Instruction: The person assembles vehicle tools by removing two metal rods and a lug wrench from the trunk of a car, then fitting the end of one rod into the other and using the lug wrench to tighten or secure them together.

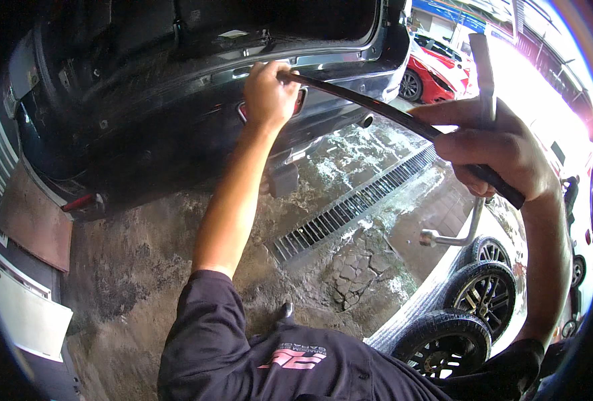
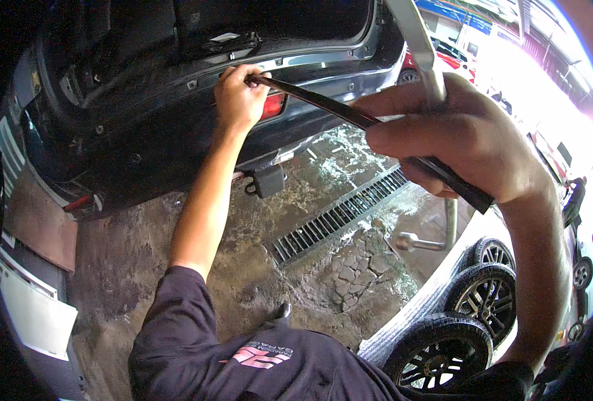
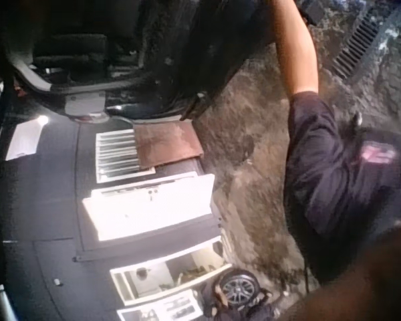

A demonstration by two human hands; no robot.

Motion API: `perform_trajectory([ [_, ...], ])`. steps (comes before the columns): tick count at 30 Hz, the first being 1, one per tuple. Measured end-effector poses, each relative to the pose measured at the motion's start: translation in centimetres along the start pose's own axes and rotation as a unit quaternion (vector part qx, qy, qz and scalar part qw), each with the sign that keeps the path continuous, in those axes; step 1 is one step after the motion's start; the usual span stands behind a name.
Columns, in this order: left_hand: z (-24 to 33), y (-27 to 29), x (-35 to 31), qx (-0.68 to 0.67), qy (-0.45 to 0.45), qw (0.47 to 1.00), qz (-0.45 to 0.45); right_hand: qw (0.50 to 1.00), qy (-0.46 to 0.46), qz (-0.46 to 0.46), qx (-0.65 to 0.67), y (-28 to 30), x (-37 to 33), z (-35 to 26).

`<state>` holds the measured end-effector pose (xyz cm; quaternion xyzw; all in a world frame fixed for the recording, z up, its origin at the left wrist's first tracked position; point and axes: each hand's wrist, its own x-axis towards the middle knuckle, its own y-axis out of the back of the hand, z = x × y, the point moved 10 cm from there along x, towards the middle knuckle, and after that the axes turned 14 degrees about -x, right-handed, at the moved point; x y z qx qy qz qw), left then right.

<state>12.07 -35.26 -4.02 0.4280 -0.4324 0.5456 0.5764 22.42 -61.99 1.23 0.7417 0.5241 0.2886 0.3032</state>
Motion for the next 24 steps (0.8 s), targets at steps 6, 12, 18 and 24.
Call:
perform_trajectory([
  [6, 1.2, 0.9, -2.1, -0.028, 0.019, 0.999, 0.016, 0.999, 0.002, -0.034, -0.010, -1.1, -1.7, 1.2],
  [12, -2.4, 0.2, -1.4, -0.029, 0.036, 0.998, 0.035, 0.999, 0.014, -0.037, -0.003, -1.9, 0.7, 1.1],
  [18, -2.0, -0.1, -1.4, -0.045, 0.067, 0.996, 0.042, 0.999, 0.024, -0.024, -0.036, -1.4, 0.1, 0.4],
  [24, -1.8, -0.1, -1.4, -0.018, 0.032, 0.998, 0.060, 0.997, 0.047, -0.020, -0.054, -1.3, 0.2, 0.1],
])
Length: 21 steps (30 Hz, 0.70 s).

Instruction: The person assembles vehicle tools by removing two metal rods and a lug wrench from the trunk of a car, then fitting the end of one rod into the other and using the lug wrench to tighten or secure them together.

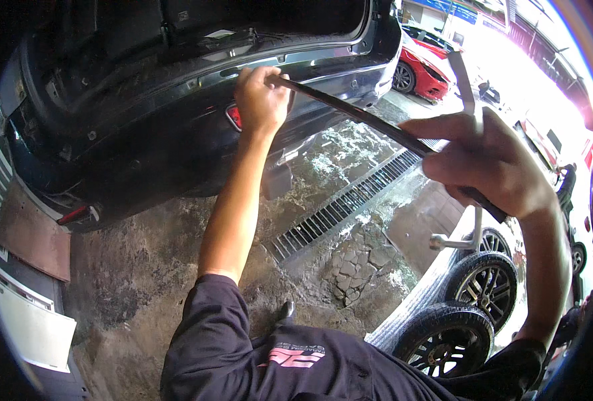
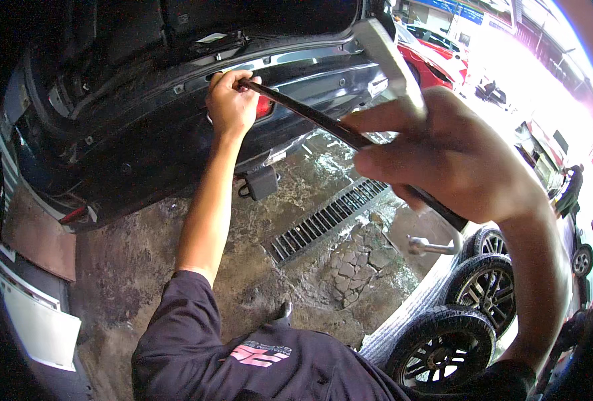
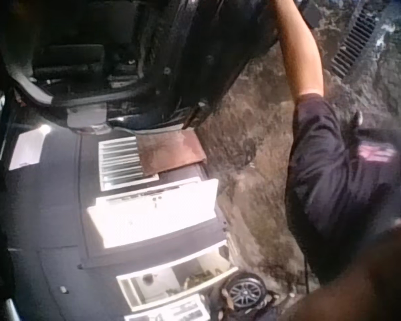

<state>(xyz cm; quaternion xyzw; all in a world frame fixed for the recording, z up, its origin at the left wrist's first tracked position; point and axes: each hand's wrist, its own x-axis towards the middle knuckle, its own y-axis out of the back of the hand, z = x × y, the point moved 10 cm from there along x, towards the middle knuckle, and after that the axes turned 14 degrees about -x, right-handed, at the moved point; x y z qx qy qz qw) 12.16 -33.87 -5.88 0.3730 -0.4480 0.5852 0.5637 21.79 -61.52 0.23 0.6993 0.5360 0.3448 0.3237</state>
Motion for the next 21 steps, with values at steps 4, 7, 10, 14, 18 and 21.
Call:
perform_trajectory([
  [4, -1.1, -0.5, 0.0, -0.025, 0.006, 1.000, -0.018, 0.999, -0.012, 0.008, 0.034, -0.5, 0.2, 0.8],
  [7, 0.1, -0.9, -0.1, 0.035, -0.026, 0.997, -0.061, 0.991, -0.038, -0.043, 0.121, -1.4, 0.1, 2.9],
  [10, 0.3, -1.1, -0.3, 0.013, -0.001, 0.997, -0.082, 0.981, -0.044, -0.052, 0.181, -2.3, -0.4, 4.1],
  [14, 1.0, -0.4, 0.0, -0.002, -0.010, 0.998, -0.066, 0.989, -0.043, -0.048, 0.130, -1.7, -0.3, 2.8],
  [18, -0.6, 0.7, 0.3, -0.041, 0.039, 0.998, -0.015, 0.998, -0.040, -0.009, -0.038, 0.1, 0.5, 0.3],
  [21, -0.2, 1.6, 0.6, -0.046, 0.015, 0.999, 0.015, 0.985, -0.029, 0.004, -0.169, 1.4, 0.4, -1.2],
])
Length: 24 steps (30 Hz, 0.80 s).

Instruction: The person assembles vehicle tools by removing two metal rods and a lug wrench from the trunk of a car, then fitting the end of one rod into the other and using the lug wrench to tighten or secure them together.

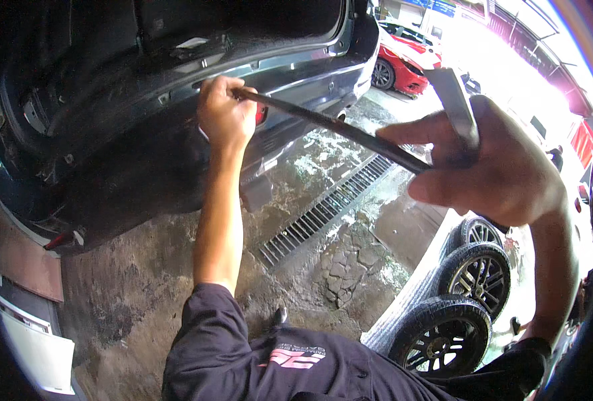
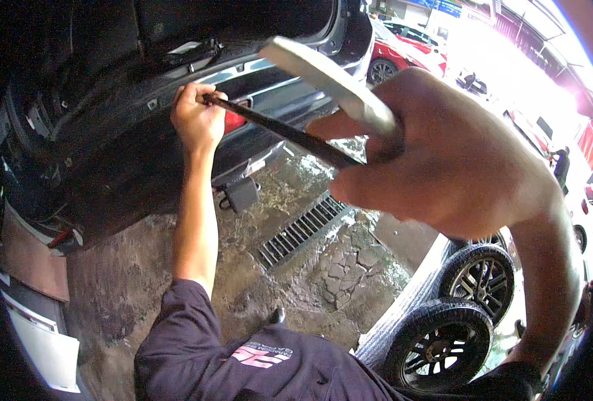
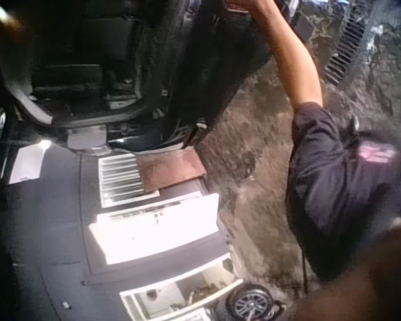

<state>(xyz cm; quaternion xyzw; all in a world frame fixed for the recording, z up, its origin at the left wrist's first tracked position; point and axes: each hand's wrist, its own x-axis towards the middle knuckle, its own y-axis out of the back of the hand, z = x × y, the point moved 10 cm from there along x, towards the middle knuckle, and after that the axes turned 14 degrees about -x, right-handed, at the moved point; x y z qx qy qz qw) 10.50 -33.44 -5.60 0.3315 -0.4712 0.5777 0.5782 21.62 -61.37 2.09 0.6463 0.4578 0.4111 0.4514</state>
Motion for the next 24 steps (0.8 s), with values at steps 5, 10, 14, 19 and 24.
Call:
perform_trajectory([
  [5, 1.5, -0.7, 0.2, 0.025, 0.001, 1.000, 0.006, 0.998, 0.021, -0.001, 0.055, 0.6, -0.7, -0.2],
  [10, -1.1, -1.1, 0.1, -0.033, 0.045, 0.998, -0.027, 0.989, -0.023, -0.020, 0.146, -1.1, 0.2, 0.1],
  [14, -1.2, -1.7, 0.4, 0.026, 0.019, 0.996, -0.087, 0.975, -0.031, -0.033, 0.217, -1.8, 0.2, 1.7],
  [19, 1.0, -1.2, 2.5, 0.075, 0.013, 0.992, -0.099, 0.980, -0.022, -0.056, 0.190, 1.8, 1.4, 2.4],
  [24, 0.0, -5.3, 1.8, -0.009, 0.027, 0.993, -0.115, 0.994, -0.070, 0.014, 0.082, 4.8, 0.6, 2.1],
])
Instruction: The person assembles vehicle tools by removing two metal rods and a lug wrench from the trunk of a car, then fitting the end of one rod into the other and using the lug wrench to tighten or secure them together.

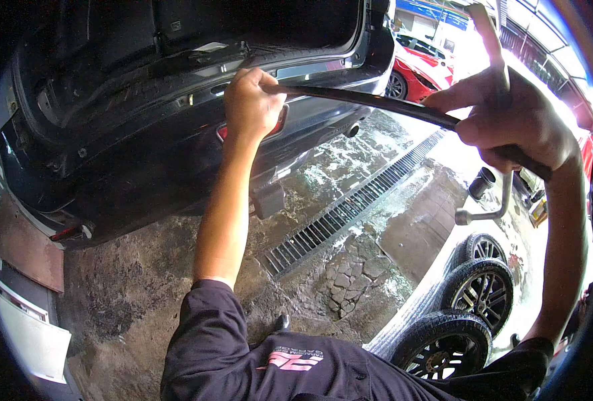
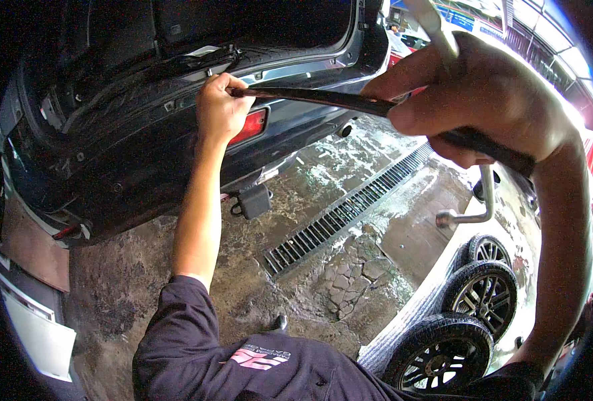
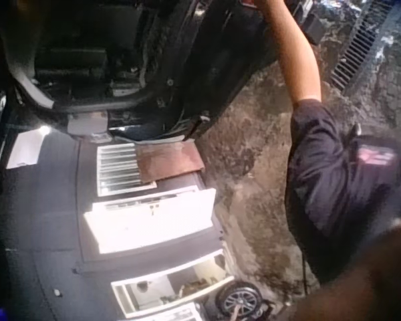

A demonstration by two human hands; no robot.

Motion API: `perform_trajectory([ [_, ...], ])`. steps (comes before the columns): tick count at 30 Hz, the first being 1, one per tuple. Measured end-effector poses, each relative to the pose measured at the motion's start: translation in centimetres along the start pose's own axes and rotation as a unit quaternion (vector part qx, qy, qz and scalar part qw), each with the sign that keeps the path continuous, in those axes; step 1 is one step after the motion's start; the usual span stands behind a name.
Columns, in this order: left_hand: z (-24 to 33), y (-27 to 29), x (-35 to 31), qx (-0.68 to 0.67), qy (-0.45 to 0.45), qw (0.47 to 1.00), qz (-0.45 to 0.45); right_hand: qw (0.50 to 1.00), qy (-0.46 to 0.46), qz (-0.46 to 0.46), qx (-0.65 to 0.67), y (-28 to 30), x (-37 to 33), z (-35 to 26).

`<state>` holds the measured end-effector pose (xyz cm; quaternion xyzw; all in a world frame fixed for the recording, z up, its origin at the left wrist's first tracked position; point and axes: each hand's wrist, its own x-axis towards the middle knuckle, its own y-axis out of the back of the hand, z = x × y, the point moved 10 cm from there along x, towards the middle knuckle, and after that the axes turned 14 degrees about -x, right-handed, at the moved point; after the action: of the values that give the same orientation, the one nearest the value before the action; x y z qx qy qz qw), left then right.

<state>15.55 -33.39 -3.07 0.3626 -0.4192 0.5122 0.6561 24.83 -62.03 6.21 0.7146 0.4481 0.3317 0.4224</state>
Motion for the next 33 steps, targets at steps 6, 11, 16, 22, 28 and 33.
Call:
perform_trajectory([
  [6, -1.7, 2.9, -1.0, 0.017, -0.023, 0.998, 0.052, 0.990, 0.098, -0.012, 0.099, -2.8, 1.2, 0.4],
  [11, 1.3, 2.9, -0.5, 0.087, -0.017, 0.994, 0.066, 0.997, 0.065, -0.013, 0.048, -1.0, 0.0, 0.0],
  [16, 0.8, 1.6, -0.6, 0.042, -0.040, 0.997, 0.059, 0.998, 0.065, -0.015, 0.012, 0.1, 0.5, 0.9],
  [22, -0.9, 2.5, -0.4, 0.034, -0.034, 0.997, 0.059, 0.998, 0.048, -0.017, 0.042, -1.9, 1.3, 0.6],
  [28, 4.1, 0.4, -0.6, -0.006, -0.055, 0.998, 0.032, 0.994, -0.003, 0.080, -0.072, 3.8, -3.0, 2.5],
  [33, 6.5, 0.7, -1.5, -0.015, -0.030, 0.999, 0.021, 0.994, -0.008, 0.106, -0.003, 4.5, -6.0, 6.0],
])
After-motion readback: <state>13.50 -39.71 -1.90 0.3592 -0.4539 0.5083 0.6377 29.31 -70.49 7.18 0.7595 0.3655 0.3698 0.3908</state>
